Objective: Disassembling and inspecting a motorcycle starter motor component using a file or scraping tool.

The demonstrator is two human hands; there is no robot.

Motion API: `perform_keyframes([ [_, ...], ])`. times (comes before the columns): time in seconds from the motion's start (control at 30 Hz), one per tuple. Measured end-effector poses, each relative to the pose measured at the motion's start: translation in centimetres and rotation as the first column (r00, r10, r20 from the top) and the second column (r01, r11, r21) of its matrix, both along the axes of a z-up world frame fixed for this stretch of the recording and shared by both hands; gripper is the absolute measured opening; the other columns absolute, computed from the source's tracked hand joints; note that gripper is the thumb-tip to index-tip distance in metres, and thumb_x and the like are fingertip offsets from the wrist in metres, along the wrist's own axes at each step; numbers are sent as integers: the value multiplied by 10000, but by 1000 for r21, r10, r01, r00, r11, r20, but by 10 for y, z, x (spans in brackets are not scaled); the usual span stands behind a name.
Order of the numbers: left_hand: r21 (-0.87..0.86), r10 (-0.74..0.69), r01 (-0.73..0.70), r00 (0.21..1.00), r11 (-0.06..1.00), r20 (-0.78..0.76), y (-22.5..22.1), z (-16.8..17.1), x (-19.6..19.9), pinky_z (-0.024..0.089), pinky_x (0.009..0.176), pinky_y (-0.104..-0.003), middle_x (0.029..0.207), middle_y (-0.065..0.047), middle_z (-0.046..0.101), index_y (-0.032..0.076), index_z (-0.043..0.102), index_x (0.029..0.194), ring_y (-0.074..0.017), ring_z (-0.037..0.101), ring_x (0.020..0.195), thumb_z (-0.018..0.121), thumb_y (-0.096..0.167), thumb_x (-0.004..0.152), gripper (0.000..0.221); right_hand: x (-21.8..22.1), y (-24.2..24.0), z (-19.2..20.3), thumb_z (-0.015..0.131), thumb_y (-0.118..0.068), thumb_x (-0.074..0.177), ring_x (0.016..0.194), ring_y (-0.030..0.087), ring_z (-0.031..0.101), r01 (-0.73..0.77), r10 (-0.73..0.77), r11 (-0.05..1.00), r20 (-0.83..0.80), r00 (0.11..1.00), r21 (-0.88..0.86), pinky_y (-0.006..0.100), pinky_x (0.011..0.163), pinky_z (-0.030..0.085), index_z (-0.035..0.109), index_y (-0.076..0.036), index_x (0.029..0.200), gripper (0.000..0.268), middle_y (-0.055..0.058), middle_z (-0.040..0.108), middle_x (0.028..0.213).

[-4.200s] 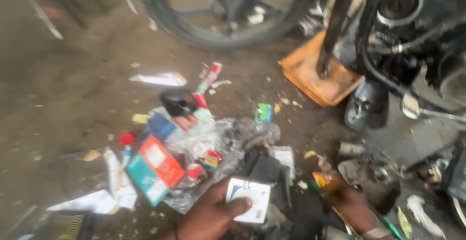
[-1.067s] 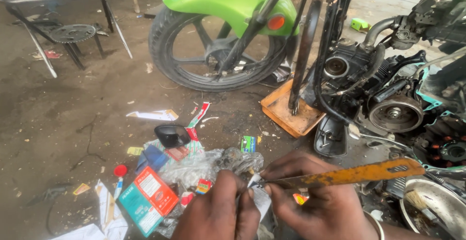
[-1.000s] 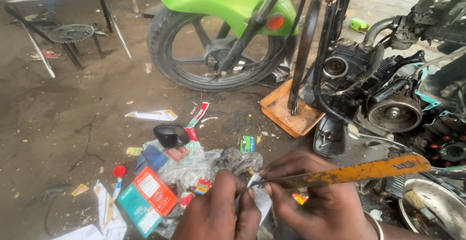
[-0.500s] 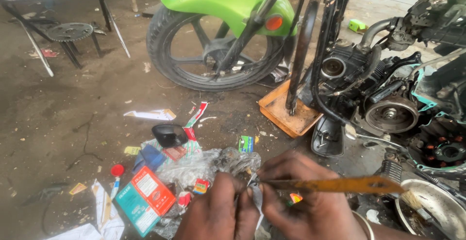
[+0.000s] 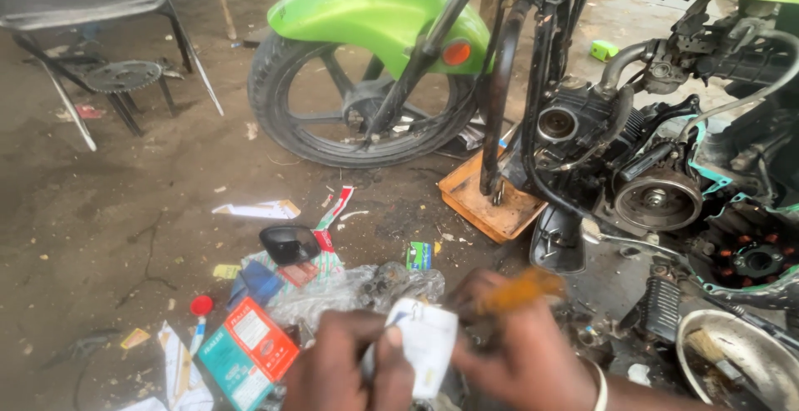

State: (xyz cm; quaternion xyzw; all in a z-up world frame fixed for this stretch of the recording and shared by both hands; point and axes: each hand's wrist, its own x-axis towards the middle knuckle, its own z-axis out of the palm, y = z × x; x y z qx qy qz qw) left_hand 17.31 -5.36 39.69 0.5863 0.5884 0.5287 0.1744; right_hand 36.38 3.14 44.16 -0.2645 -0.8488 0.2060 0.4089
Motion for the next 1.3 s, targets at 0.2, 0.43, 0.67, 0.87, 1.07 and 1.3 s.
perform_keyframes([
  [0.2, -5, 269, -269, 961, 963, 72, 4, 13, -13, 616, 574, -294, 654, -66, 737, 76, 631, 845, -124, 725, 571, 743, 196, 817, 166, 17, 13, -11, 772, 5, 804, 867, 148, 753, -77, 56, 964, -90, 994, -253, 287, 730, 632, 705, -66, 908, 143, 48, 779, 929],
  [0.43, -94, 55, -36, 976, 995, 211, 10, 10, -27, 647, 683, -293, 794, -76, 814, 98, 635, 1010, -130, 791, 699, 702, 217, 862, 201, 19, 10, 6, 738, 15, 900, 859, 177, 703, -345, 143, 811, -413, 900, -472, 325, 689, 600, 699, 15, 988, 97, 135, 718, 1015],
  [0.67, 38, -167, 166, 986, 985, 4, 5, 26, -29, 563, 943, -389, 1151, -175, 800, 107, 595, 1418, -280, 750, 1104, 569, 236, 1021, 418, 17, 5, 11, 704, -26, 943, 914, 234, 774, -426, -25, 578, -537, 843, -696, 373, 756, 623, 675, 28, 1106, 173, 157, 770, 1018],
  [0.87, -104, -158, 163, 986, 981, 50, 5, 24, -24, 594, 963, -360, 1154, -114, 799, 185, 664, 1374, -237, 751, 1093, 556, 231, 1029, 364, 6, -3, 20, 748, -98, 854, 751, 112, 674, -132, -129, 617, -265, 956, -776, 274, 653, 546, 709, -23, 1137, 295, 53, 759, 815],
  [1.07, 62, -178, 180, 984, 982, -28, 6, 19, -22, 610, 903, -360, 1117, -154, 821, 145, 677, 1319, -233, 766, 1044, 553, 186, 1037, 311, 2, -5, 9, 747, -65, 879, 781, 81, 650, -132, -104, 654, -262, 960, -745, 255, 658, 528, 719, -17, 1144, 271, 42, 761, 853],
  [1.3, -275, -95, 140, 981, 951, 172, 4, 30, -19, 643, 765, -329, 949, -96, 855, 163, 516, 1394, -183, 814, 853, 619, 288, 963, 460, 4, -8, 2, 746, -33, 864, 831, 96, 705, -54, -202, 755, -309, 929, -654, 271, 705, 581, 761, -5, 1126, 263, 67, 798, 902],
])
